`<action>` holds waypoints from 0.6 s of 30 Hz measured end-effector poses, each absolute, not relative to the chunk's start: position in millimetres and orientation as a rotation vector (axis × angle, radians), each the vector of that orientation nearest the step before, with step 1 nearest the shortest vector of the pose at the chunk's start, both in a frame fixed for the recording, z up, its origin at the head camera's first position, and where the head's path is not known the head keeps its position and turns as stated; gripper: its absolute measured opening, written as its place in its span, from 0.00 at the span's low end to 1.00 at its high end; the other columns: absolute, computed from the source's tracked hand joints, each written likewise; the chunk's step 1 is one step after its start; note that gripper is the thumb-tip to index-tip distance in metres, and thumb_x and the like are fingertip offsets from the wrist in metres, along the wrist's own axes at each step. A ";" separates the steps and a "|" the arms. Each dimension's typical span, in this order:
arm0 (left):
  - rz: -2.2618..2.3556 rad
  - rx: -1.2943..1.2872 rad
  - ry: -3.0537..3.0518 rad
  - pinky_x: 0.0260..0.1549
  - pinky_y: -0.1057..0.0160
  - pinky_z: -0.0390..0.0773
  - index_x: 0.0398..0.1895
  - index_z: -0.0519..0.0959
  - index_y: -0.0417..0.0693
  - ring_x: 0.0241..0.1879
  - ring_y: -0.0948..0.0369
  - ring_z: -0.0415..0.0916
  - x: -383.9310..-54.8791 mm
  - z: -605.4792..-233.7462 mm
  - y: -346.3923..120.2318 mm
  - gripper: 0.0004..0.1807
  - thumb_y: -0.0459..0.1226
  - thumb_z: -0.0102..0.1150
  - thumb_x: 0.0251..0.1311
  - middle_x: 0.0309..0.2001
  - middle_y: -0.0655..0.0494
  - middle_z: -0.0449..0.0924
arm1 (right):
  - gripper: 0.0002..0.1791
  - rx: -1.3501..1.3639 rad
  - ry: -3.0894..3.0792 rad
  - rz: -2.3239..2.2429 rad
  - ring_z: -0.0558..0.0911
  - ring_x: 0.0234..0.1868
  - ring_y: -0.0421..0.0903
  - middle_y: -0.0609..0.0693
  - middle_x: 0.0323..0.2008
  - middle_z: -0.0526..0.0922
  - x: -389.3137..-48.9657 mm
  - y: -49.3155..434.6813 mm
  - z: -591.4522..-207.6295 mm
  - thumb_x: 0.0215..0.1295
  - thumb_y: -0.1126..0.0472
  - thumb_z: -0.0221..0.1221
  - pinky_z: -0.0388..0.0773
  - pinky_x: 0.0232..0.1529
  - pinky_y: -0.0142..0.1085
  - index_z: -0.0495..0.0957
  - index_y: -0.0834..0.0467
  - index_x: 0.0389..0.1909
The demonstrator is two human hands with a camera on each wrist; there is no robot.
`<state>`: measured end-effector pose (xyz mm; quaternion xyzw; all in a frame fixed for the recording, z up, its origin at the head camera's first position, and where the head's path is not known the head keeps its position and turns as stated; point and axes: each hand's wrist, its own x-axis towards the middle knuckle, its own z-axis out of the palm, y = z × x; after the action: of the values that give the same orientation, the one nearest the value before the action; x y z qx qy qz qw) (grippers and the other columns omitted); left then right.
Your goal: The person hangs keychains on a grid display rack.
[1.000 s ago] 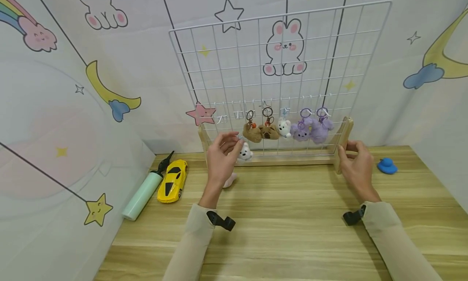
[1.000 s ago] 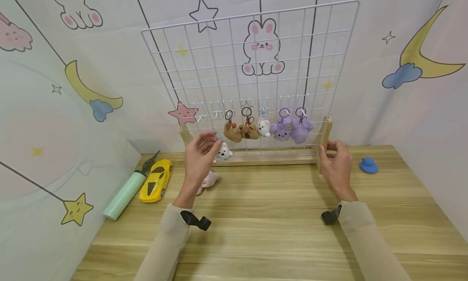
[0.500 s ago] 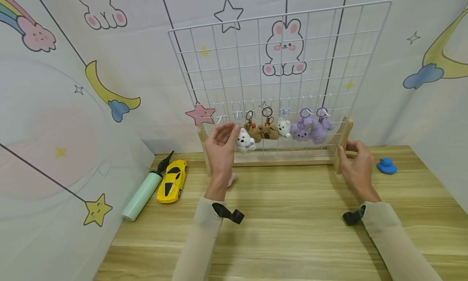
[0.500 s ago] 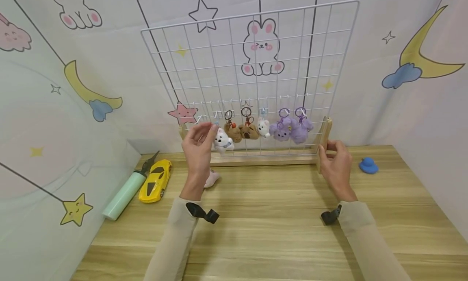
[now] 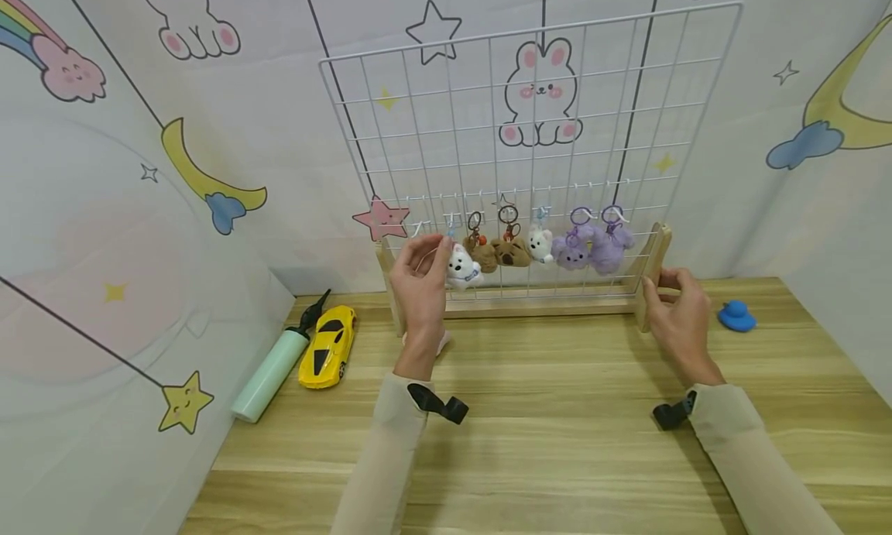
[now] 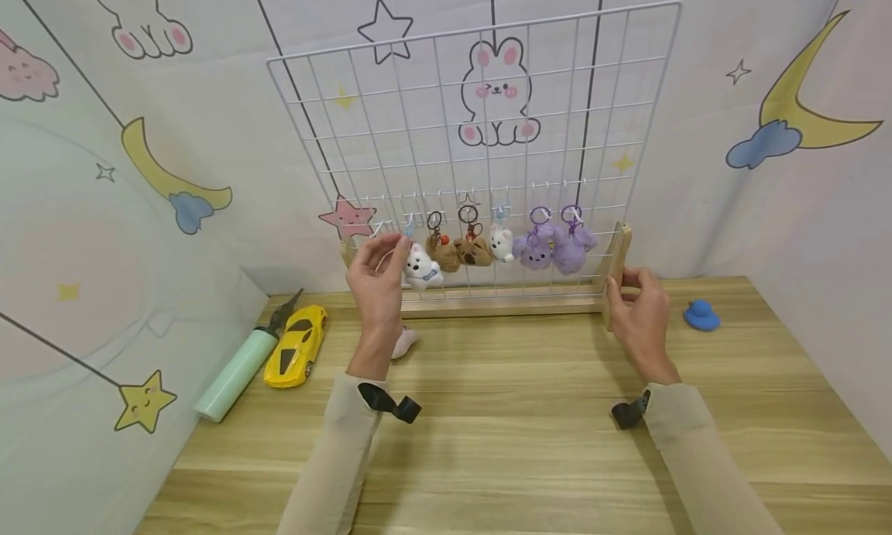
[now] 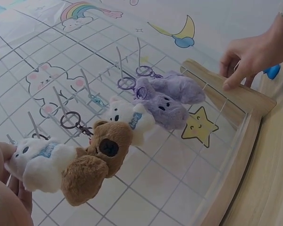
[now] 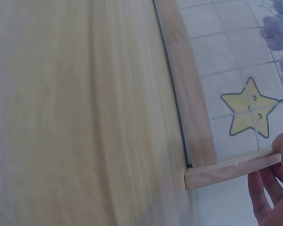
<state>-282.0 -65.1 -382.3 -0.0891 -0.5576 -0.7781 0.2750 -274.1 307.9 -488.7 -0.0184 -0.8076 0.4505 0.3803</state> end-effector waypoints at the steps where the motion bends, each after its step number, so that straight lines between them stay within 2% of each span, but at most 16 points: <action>1: -2.089 -0.235 -1.496 0.55 0.64 0.88 0.50 0.85 0.37 0.49 0.58 0.89 -282.9 -382.7 -64.6 0.10 0.33 0.72 0.70 0.48 0.51 0.90 | 0.17 -0.048 -2.066 1.149 0.77 0.40 0.20 0.69 0.47 0.87 -274.1 308.2 -488.9 0.74 0.62 0.68 0.73 0.41 0.08 0.82 0.71 0.53; 11: -2.103 -0.152 -1.436 0.53 0.66 0.88 0.46 0.86 0.38 0.47 0.60 0.89 -293.3 -382.5 -56.7 0.07 0.31 0.72 0.69 0.44 0.52 0.90 | 0.19 -0.059 -2.085 1.151 0.78 0.40 0.22 0.69 0.47 0.87 -272.0 309.5 -486.0 0.75 0.60 0.67 0.74 0.41 0.09 0.81 0.72 0.54; 18: -2.030 -0.095 -1.503 0.56 0.65 0.84 0.49 0.87 0.39 0.49 0.61 0.87 -295.0 -392.3 -63.4 0.10 0.35 0.72 0.70 0.47 0.47 0.90 | 0.18 -0.067 -2.093 1.147 0.78 0.40 0.22 0.69 0.48 0.87 -272.7 309.0 -487.5 0.75 0.59 0.66 0.74 0.41 0.09 0.81 0.71 0.53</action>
<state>-295.0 -63.4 -392.3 -0.0360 -0.5667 -0.7657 0.3022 -272.7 309.0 -487.5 -0.0262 -0.8149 0.4469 0.3682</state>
